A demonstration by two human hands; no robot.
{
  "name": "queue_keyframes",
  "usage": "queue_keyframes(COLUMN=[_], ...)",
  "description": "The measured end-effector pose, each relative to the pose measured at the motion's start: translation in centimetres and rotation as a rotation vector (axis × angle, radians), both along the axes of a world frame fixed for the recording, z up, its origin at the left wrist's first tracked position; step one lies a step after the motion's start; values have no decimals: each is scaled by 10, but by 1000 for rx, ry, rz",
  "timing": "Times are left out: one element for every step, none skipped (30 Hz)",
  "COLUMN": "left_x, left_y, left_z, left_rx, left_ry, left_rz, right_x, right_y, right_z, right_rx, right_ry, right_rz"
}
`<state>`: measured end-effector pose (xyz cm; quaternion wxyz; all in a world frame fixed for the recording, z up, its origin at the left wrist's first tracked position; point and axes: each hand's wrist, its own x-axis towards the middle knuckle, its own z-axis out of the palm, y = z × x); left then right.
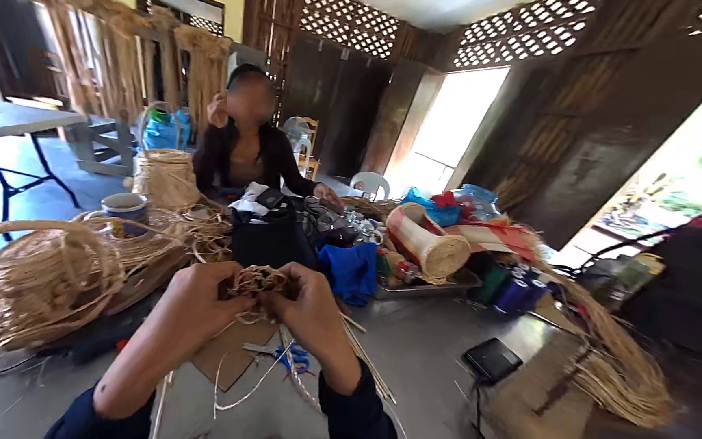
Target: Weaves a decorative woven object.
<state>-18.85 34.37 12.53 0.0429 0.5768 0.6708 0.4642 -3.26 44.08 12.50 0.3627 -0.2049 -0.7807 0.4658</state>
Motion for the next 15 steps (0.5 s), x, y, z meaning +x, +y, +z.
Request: queue_keyframes(left_x=[0,1,2,3,4,4,4,3,3,3,3,3,4,4,4], left_y=[0,0,-1,-1,-1,-1,0,0,1,2,3,3,4,4,4], left_z=[-1,-1,-1,0,0,-1,-2,-3,-4,-5,-6,-7,-7,-7,-7], left_rx=[4,4,-4,-10,-9,-4,-1,2,7,15,21,28,38,41,42], left_ry=[7,3,-3,-7,-5,0,4,8,11,17,22,29,40,43,51], left_rz=[0,-3,-5,-7,-11,-15,-19,-20,-17,-13,-10,-6,0,2,4], right_x=[1,1,2,2,2,2,2,2,2,2,2,2,2,2,2], right_y=[0,0,0,1,2,4,5,5,5,5,5,5,5,5,5], right_z=[1,1,1,1,0,0,-1,-1,-1,-1,-1,-1,-1,-1,-1], right_rx=[5,15,24,27,30,35,42,46,51,57,65,72,80,89,95], right_ry=[3,2,3,7,11,16,17,15,10,2,-5,-8,-11,-15,-22], right_rz=[6,6,6,6,8,11,14,14,9,0,-11,-18,-23,-27,-32])
